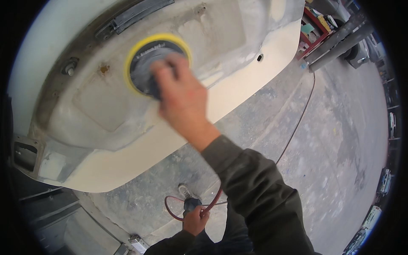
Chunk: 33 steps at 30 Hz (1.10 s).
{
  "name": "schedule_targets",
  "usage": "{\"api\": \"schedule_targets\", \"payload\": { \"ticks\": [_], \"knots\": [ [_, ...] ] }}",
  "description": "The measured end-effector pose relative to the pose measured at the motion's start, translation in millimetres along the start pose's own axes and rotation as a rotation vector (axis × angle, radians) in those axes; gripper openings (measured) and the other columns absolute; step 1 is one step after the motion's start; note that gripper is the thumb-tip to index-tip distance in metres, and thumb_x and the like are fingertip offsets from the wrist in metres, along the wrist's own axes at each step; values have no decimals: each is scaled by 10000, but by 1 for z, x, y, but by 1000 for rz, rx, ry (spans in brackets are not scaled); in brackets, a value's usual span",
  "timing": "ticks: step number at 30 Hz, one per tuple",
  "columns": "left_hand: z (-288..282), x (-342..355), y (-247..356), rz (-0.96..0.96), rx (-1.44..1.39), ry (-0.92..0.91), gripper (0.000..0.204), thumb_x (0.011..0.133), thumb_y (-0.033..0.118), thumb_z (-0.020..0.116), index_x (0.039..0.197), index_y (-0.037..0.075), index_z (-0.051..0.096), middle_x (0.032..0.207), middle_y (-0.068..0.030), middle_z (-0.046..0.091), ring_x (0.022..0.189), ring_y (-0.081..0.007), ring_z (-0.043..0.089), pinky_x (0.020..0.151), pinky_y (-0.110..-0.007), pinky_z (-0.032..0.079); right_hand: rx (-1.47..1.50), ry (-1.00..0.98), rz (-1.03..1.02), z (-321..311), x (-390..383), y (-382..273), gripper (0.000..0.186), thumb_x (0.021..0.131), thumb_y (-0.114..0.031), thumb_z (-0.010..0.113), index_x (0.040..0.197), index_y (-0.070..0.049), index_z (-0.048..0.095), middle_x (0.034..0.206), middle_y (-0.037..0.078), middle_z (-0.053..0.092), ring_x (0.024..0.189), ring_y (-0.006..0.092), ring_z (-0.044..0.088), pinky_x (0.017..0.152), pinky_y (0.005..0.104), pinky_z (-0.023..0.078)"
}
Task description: The person uses a pneumatic orbital sander to sand the surface of a white car trunk lid. They move the sander across the panel, focusing on smoothing the surface around the taillight cutout and along the edges.
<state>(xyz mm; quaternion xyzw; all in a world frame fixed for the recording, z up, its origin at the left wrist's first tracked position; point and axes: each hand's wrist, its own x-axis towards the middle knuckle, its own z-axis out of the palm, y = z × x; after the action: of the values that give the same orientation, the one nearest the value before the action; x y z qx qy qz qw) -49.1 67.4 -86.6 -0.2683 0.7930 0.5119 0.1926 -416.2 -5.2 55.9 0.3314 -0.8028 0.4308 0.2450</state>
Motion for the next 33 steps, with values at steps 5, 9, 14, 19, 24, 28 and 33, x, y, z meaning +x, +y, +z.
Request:
{"api": "schedule_targets", "payload": {
  "ticks": [5,9,14,19,24,28,33],
  "knots": [
    [-8,0,5,-41,6,-5,250,922,300,715,1032,83,654,803,-139,734,743,-335,730,662,-447,558,64,-29,-167,15,1,-20,679,571,85,715,1184,-190,619,1257,73,581,983,327,680,730,415,584],
    [-14,-2,0,-56,1,25,232,918,283,721,1024,88,654,801,-134,734,740,-326,731,658,-444,557,-13,31,99,-10,16,8,506,708,79,649,1149,-166,621,1212,92,587,878,327,688,700,420,577],
    [-5,1,-2,-34,13,-5,211,907,252,729,1014,88,652,780,-127,729,724,-318,726,648,-441,553,4,22,-21,-4,6,1,504,706,70,655,1145,-175,625,1254,86,567,901,317,684,694,422,569],
    [3,2,0,-20,-9,-20,202,921,248,718,1019,93,633,774,-129,722,712,-336,714,634,-458,540,-4,-106,-189,13,-14,-14,650,573,74,735,1164,-184,648,1259,82,601,975,319,683,696,398,584],
    [-3,5,5,-13,4,48,192,929,248,712,1013,95,630,782,-134,722,714,-343,710,631,-463,536,-104,76,56,-23,18,49,642,701,-36,859,1260,-96,549,1229,120,577,987,344,646,748,374,557],
    [-7,9,7,-15,-12,83,188,914,235,722,1012,90,652,777,-126,724,718,-327,719,639,-443,546,-141,135,72,-36,23,72,657,699,-23,856,1266,-98,531,1231,144,548,1033,376,630,817,417,546],
    [-2,6,-2,-65,11,13,200,894,235,737,1018,98,661,780,-121,724,728,-323,724,648,-432,553,-55,-10,2,-14,3,31,623,664,23,780,1221,-171,579,1300,127,554,951,358,680,721,433,585]
  ]
}}
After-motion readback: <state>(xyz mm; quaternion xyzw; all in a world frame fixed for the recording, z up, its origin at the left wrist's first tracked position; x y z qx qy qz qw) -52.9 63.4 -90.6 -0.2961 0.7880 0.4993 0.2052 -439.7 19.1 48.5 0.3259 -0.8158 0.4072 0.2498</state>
